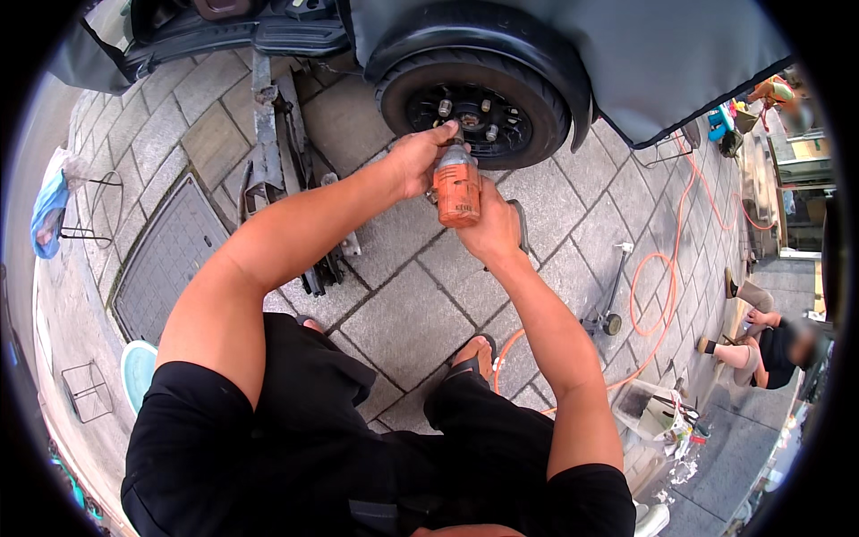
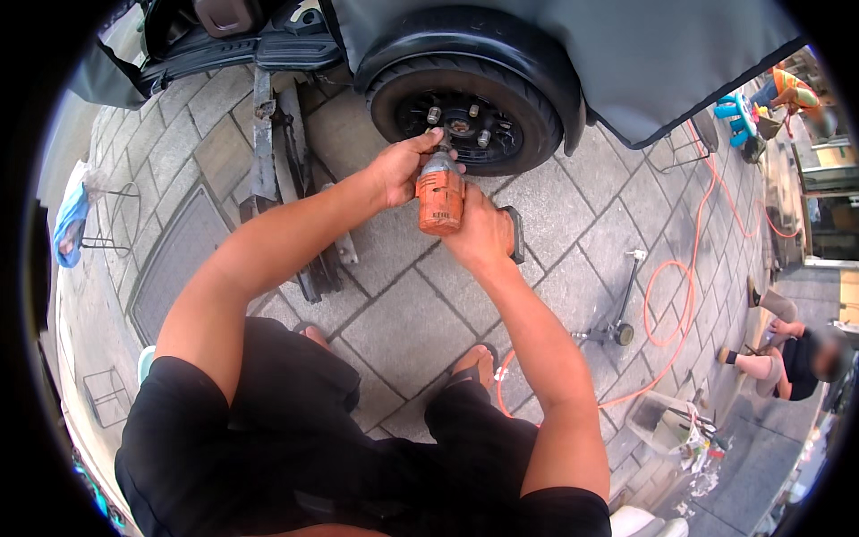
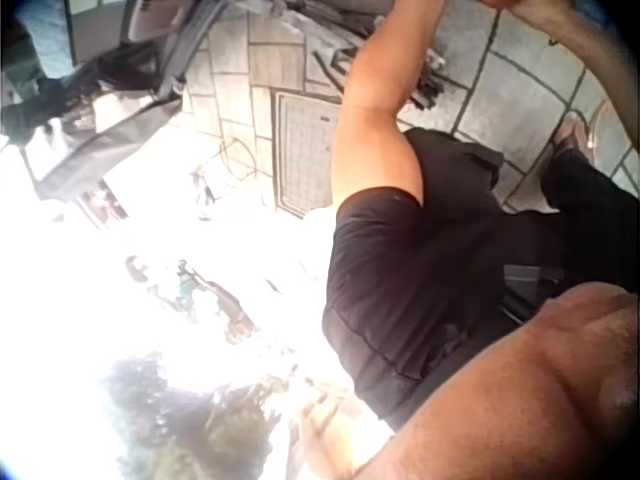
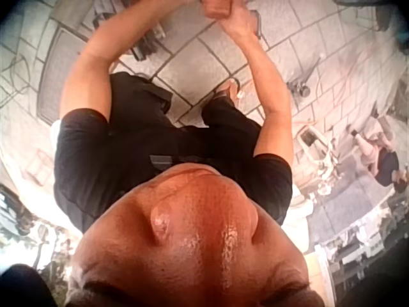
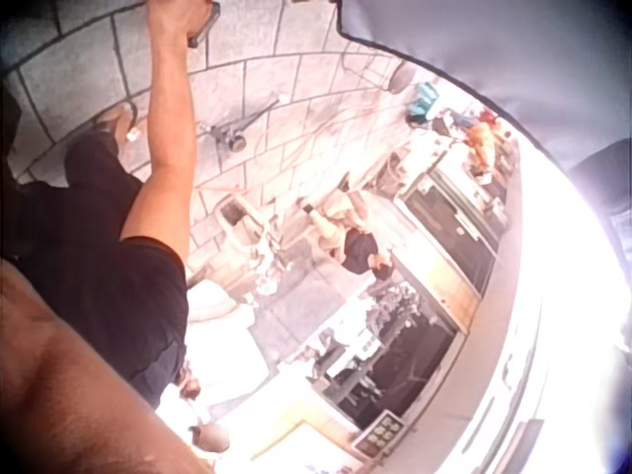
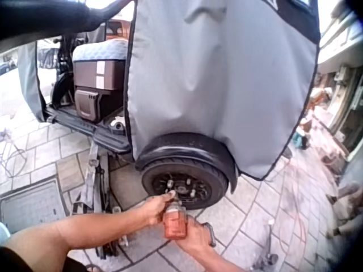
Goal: The person uses a cordless impact wrench to loosen and remove lug nuts from a vehicle wheel. They then use a tire inflator to check or adjust tire pressure before removing the wheel from the hub.
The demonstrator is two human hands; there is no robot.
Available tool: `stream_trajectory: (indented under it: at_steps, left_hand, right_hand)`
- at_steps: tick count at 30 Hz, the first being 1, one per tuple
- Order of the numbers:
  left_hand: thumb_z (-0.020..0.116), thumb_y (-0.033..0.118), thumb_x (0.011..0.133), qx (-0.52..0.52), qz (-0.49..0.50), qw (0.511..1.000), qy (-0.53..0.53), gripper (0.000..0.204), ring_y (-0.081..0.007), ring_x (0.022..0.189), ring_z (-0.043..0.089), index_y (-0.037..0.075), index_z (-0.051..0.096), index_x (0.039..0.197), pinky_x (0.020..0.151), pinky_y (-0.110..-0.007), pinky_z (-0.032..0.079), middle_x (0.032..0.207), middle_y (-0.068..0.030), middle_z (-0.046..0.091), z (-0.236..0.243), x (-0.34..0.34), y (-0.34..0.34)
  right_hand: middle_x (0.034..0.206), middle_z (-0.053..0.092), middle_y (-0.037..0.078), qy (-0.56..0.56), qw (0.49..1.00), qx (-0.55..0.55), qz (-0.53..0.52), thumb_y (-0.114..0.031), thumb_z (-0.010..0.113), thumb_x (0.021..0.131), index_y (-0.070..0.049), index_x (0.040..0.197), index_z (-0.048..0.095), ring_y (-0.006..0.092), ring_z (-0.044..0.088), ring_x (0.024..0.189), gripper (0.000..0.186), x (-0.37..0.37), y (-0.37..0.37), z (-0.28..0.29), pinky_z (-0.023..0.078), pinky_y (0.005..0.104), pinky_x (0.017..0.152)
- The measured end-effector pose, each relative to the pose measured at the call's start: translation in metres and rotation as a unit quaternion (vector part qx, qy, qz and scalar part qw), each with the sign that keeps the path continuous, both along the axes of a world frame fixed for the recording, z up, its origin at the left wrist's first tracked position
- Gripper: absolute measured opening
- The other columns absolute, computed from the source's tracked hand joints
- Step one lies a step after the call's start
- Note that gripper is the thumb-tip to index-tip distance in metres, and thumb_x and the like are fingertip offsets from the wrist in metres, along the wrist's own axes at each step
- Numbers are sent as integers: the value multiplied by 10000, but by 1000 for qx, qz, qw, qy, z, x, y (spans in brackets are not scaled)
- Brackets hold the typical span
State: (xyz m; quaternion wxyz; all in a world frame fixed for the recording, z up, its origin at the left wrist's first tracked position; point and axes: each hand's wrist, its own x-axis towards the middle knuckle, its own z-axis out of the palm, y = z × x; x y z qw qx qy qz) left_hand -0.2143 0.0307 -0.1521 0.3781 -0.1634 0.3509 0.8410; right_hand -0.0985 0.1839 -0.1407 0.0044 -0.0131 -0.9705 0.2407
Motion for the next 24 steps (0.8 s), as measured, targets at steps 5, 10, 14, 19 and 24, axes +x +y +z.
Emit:
stream_trajectory:
  at_steps: [5, 10, 14, 19, 24]
  left_hand:
    - [582, 329, 1086, 18, 8, 1000, 21, 347, -305, 995, 708, 10, 570, 1222, 885, -500, 632, 1090, -147, 680, 9, 5, -8]
    - [712, 286, 1020, -17, 9, 999, 29, 330, -260, 914, 709, -12, 628, 1132, 834, -492, 634, 1044, -130, 695, 0, -4, -15]
    - [717, 301, 1016, -113, -27, 993, 35, 307, -251, 915, 711, 28, 633, 1128, 837, -439, 631, 1002, -119, 690, -2, -9, -4]
    - [764, 322, 962, -198, -29, 976, 88, 328, -222, 742, 695, 26, 658, 1055, 658, -438, 635, 930, -69, 668, -11, -15, -20]
    - [756, 392, 946, -251, -74, 964, 50, 458, -260, 935, 711, 51, 619, 1220, 836, -574, 597, 1101, -105, 665, 8, -1, 1]
  right_hand:
    - [1048, 747, 228, 8, 999, -35, -13, -345, 821, 816, -53, 1288, 594, 444, 724, 937, 600, 4, -13, 4, 570, 523, 807]
    - [1024, 737, 230, 51, 999, -4, 20, -301, 810, 825, -25, 1197, 603, 419, 729, 919, 507, 1, -13, 6, 559, 514, 778]
    - [998, 717, 231, 60, 998, -2, 37, -216, 790, 808, -1, 1109, 578, 416, 727, 902, 427, 4, -5, 3, 563, 511, 766]
    - [1003, 711, 222, 27, 997, 52, 42, -178, 756, 798, 2, 1119, 557, 395, 727, 931, 418, -4, -10, -3, 561, 501, 806]
    - [1023, 713, 233, 11, 999, 32, 39, -199, 747, 812, 9, 1105, 552, 406, 727, 933, 410, 0, 11, -5, 565, 505, 820]
